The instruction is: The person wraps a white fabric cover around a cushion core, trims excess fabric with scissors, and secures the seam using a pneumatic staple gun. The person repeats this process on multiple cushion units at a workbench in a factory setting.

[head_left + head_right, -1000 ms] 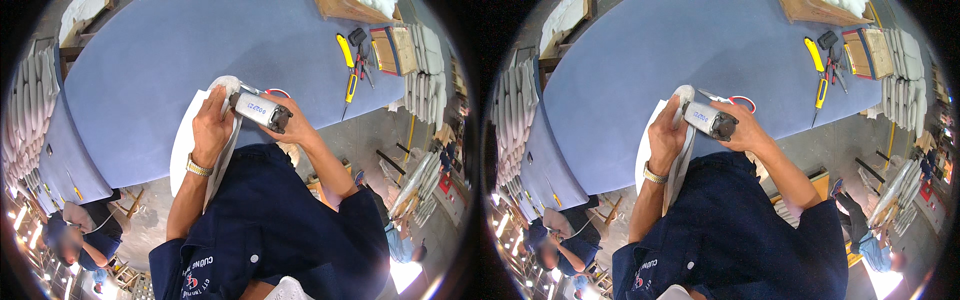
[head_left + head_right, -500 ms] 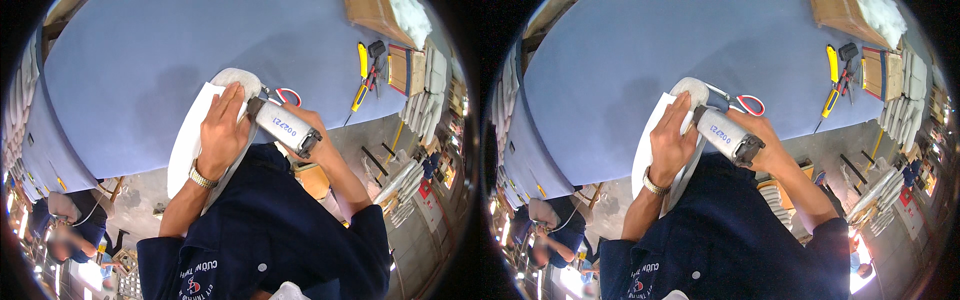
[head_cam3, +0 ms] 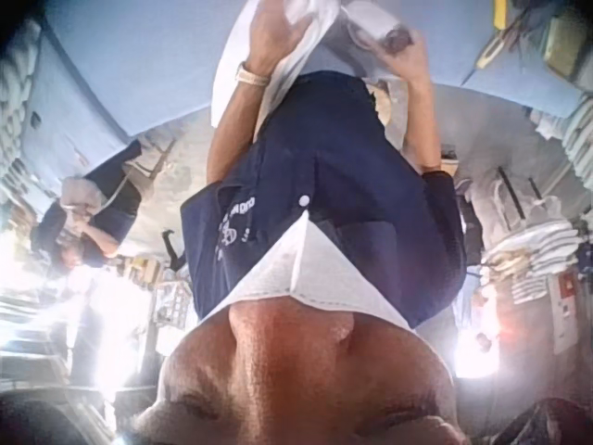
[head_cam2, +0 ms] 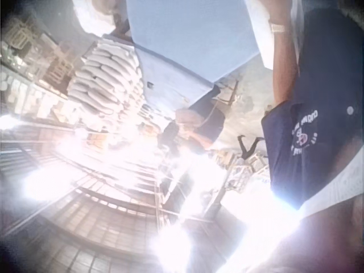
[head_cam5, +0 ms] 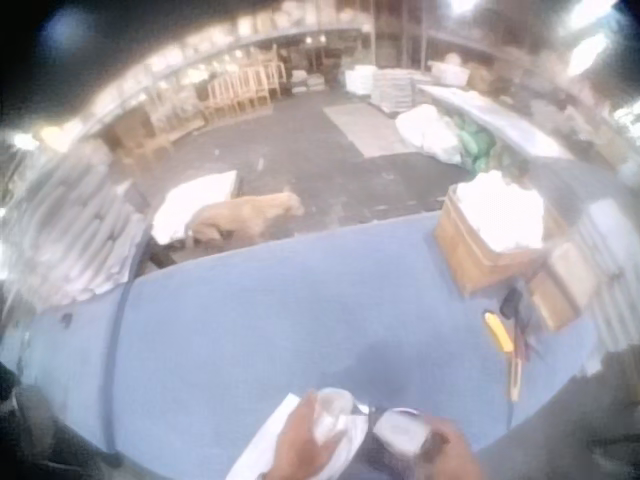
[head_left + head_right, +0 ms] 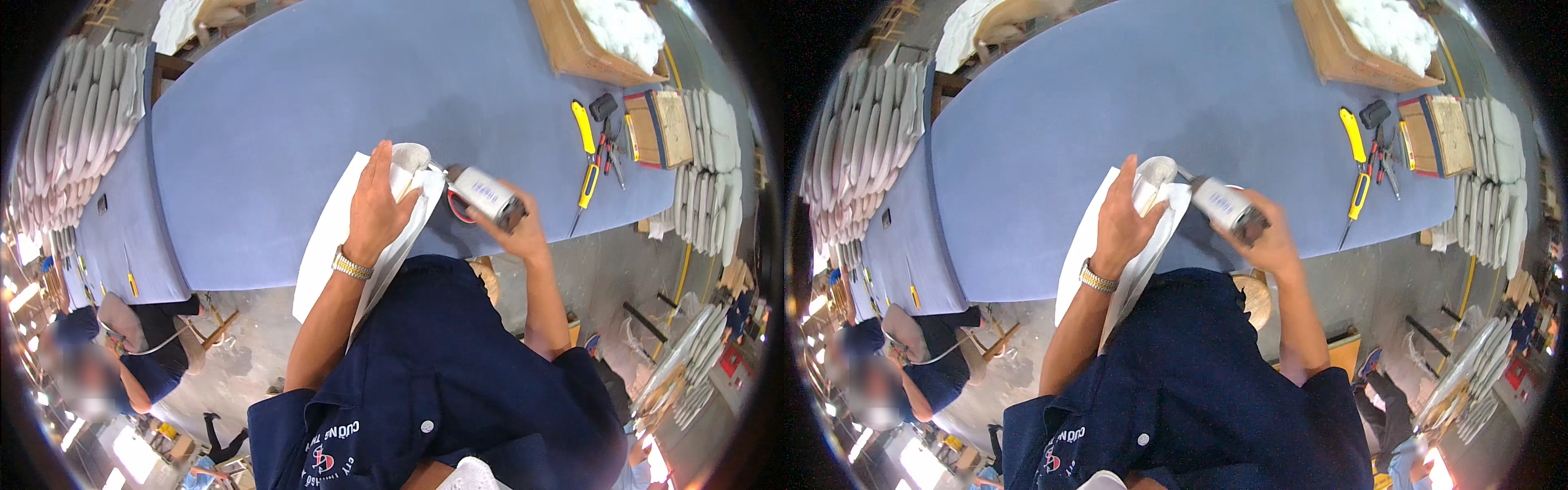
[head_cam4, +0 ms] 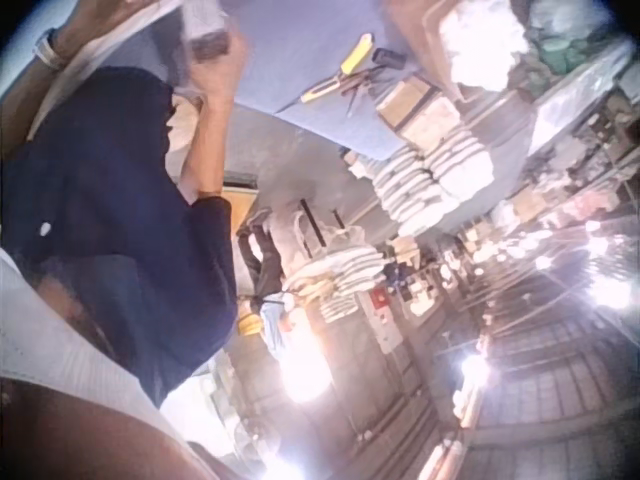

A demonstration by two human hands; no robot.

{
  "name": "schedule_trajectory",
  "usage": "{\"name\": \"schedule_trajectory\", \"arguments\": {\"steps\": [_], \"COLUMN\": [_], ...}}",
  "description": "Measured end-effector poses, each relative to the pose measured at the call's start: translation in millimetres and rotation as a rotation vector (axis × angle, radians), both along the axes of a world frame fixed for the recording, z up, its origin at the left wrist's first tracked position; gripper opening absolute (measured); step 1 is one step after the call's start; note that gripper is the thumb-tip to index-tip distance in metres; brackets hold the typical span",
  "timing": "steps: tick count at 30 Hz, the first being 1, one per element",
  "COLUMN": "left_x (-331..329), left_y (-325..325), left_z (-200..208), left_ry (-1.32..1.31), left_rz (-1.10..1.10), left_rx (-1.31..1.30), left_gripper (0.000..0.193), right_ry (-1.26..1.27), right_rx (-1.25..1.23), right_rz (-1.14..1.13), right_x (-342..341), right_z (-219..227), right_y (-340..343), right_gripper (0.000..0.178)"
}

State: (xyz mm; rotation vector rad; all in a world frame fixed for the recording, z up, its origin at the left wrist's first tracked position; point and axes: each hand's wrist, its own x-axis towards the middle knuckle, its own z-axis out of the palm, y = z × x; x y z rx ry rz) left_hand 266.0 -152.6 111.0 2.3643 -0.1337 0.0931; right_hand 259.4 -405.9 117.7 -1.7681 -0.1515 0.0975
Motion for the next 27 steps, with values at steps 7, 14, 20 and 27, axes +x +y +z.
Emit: {"name": "schedule_trajectory", "arguments": {"steps": [7,14,20,27], "left_x": [-7.9,-20.3,-21.4,3.4], "left_y": [-18.5,-31.8,-25.2,13.4], "left_z": [0.1,-3.5,-2.9,27.4], "left_ry": [0.068,0.02,-0.04,0.172], "left_rz": [0.013,0.035,-0.009,-0.054], "left_rx": [0.051,0.08,0.052,0.008], "left_gripper": [0.08,0.067,0.063,0.064], "right_ry": [-0.172,0.192,0.044,0.036], "right_rx": [-0.779,-0.76,-0.853,-0.669], "right_rz": [-0.223,0.166,0.021,0.027], "right_x": [55.1,19.1,-25.4,-9.6], "right_z": [-61.1,-72.2,-106.0,-106.4], "right_y": [-60.2,-3.3,19.1,3.1], "right_gripper": [0.042,0.047,0.058,0.046]}}
